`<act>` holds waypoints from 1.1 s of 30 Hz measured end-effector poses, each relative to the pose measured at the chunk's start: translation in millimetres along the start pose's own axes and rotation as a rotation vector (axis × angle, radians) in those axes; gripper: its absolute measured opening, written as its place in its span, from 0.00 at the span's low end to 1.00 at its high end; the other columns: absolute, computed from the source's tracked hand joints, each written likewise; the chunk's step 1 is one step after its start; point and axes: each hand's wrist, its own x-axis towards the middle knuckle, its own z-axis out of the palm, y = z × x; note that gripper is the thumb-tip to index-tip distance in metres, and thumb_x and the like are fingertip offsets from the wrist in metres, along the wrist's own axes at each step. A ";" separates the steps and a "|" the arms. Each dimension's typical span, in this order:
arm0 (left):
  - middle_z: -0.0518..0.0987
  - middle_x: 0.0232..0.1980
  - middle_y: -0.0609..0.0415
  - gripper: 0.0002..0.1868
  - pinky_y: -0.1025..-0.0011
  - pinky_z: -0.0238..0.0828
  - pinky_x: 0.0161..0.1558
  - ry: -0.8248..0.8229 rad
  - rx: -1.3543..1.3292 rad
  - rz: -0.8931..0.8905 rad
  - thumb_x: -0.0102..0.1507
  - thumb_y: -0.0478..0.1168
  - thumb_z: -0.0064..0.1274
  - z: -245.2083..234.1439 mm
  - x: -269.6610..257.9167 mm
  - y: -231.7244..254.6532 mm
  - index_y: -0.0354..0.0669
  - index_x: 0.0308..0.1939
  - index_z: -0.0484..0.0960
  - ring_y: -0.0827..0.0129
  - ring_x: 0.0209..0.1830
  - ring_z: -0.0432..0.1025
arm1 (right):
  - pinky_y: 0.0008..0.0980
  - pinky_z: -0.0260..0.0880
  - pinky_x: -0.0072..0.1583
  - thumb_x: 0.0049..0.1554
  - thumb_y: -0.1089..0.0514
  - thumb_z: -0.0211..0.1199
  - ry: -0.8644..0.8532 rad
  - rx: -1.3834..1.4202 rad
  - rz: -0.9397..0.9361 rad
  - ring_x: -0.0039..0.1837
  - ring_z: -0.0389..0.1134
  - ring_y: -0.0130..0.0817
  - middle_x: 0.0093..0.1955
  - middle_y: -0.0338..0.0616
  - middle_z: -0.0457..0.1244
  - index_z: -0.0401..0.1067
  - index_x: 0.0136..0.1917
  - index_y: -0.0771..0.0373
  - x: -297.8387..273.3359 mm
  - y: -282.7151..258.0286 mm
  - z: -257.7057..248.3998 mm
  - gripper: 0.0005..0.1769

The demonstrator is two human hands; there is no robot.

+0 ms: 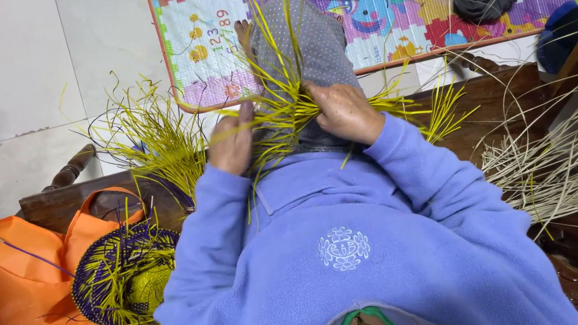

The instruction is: Weaving yellow straw strands into a circular pattern to create a hat or basket

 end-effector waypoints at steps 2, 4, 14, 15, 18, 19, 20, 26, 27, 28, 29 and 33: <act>0.72 0.24 0.33 0.30 0.48 0.60 0.34 -0.014 0.403 -0.022 0.63 0.54 0.30 -37.1 -21.0 42.6 0.31 0.27 0.77 0.39 0.32 0.68 | 0.56 0.61 0.45 0.41 0.63 0.49 -0.019 -0.042 0.010 0.44 0.64 0.60 0.35 0.62 0.62 0.57 0.58 0.67 -2.3 0.4 -12.8 0.28; 0.75 0.30 0.38 0.26 0.52 0.61 0.39 -0.206 0.329 0.102 0.63 0.53 0.30 -72.5 -48.0 75.0 0.37 0.27 0.77 0.43 0.37 0.68 | 0.56 0.61 0.45 0.42 0.63 0.50 -0.045 -0.094 -0.009 0.45 0.63 0.61 0.36 0.63 0.62 0.58 0.57 0.68 -4.7 -3.2 -28.4 0.27; 0.68 0.48 0.41 0.31 0.55 0.58 0.54 -0.316 -0.141 1.030 0.53 0.53 0.50 -13.1 -45.8 140.1 0.37 0.53 0.66 0.48 0.50 0.63 | 0.49 0.61 0.50 0.43 0.55 0.52 -0.153 -0.157 -0.071 0.47 0.64 0.54 0.37 0.55 0.63 0.60 0.54 0.61 -15.5 -49.3 -51.4 0.24; 0.68 0.50 0.42 0.38 0.53 0.48 0.58 -0.190 0.133 1.014 0.49 0.57 0.54 -6.4 -32.3 130.1 0.40 0.56 0.62 0.50 0.52 0.62 | 0.50 0.61 0.50 0.44 0.56 0.51 -0.118 -0.096 -0.084 0.49 0.63 0.55 0.40 0.56 0.63 0.62 0.53 0.63 -19.4 -52.0 -52.8 0.22; 0.69 0.51 0.45 0.50 0.51 0.39 0.61 -0.040 0.380 0.950 0.42 0.62 0.59 8.5 -3.7 98.3 0.43 0.61 0.56 0.54 0.54 0.62 | 0.51 0.62 0.47 0.44 0.56 0.51 -0.093 -0.112 -0.088 0.46 0.63 0.56 0.37 0.57 0.62 0.65 0.47 0.64 -17.8 -19.3 -32.6 0.16; 0.70 0.51 0.47 0.55 0.52 0.41 0.61 -0.022 0.360 0.914 0.39 0.63 0.60 13.1 3.4 87.6 0.43 0.62 0.54 0.56 0.53 0.63 | 0.51 0.63 0.43 0.42 0.56 0.52 -0.104 -0.183 -0.081 0.42 0.65 0.55 0.31 0.57 0.62 0.66 0.41 0.63 -16.2 -1.3 -21.2 0.13; 0.70 0.51 0.47 0.55 0.52 0.41 0.61 -0.031 0.356 0.914 0.39 0.63 0.60 17.2 1.7 84.0 0.43 0.62 0.54 0.56 0.53 0.63 | 0.51 0.63 0.43 0.42 0.56 0.52 -0.107 -0.179 -0.073 0.42 0.65 0.55 0.31 0.57 0.62 0.66 0.41 0.63 -21.2 -3.0 -26.4 0.13; 0.64 0.58 0.46 0.61 0.53 0.43 0.62 -0.122 0.031 0.853 0.39 0.65 0.60 36.6 -4.6 72.7 0.38 0.64 0.45 0.55 0.57 0.59 | 0.60 0.57 0.47 0.39 0.64 0.50 -0.128 0.107 -0.128 0.43 0.60 0.67 0.31 0.67 0.59 0.56 0.59 0.57 -32.6 32.0 -14.3 0.31; 0.63 0.58 0.45 0.62 0.53 0.41 0.62 -0.118 0.040 0.844 0.39 0.64 0.60 40.0 -5.8 72.4 0.38 0.64 0.44 0.54 0.58 0.59 | 0.60 0.56 0.46 0.39 0.65 0.49 -0.112 0.147 -0.139 0.42 0.60 0.66 0.31 0.66 0.58 0.55 0.60 0.55 -33.2 42.4 -5.8 0.33; 0.62 0.59 0.45 0.62 0.52 0.39 0.63 -0.113 0.048 0.835 0.40 0.64 0.60 43.2 -6.8 71.8 0.37 0.64 0.42 0.53 0.58 0.58 | 0.60 0.56 0.44 0.38 0.65 0.49 -0.095 0.186 -0.150 0.42 0.59 0.66 0.30 0.66 0.57 0.54 0.61 0.52 -33.6 52.7 2.8 0.35; 0.62 0.59 0.45 0.62 0.52 0.39 0.63 -0.119 0.042 0.838 0.40 0.64 0.60 47.9 -6.9 68.4 0.37 0.64 0.42 0.53 0.58 0.58 | 0.60 0.56 0.44 0.38 0.65 0.49 -0.094 0.185 -0.141 0.42 0.59 0.66 0.30 0.66 0.57 0.54 0.61 0.52 -35.1 56.2 5.8 0.35; 0.66 0.54 0.45 0.61 0.50 0.37 0.62 -0.076 0.200 0.844 0.36 0.57 0.63 58.5 -3.1 53.2 0.37 0.64 0.45 0.54 0.55 0.61 | 0.56 0.56 0.40 0.36 0.67 0.48 -0.037 0.286 -0.172 0.40 0.61 0.62 0.28 0.62 0.58 0.55 0.61 0.49 -38.1 65.6 16.8 0.37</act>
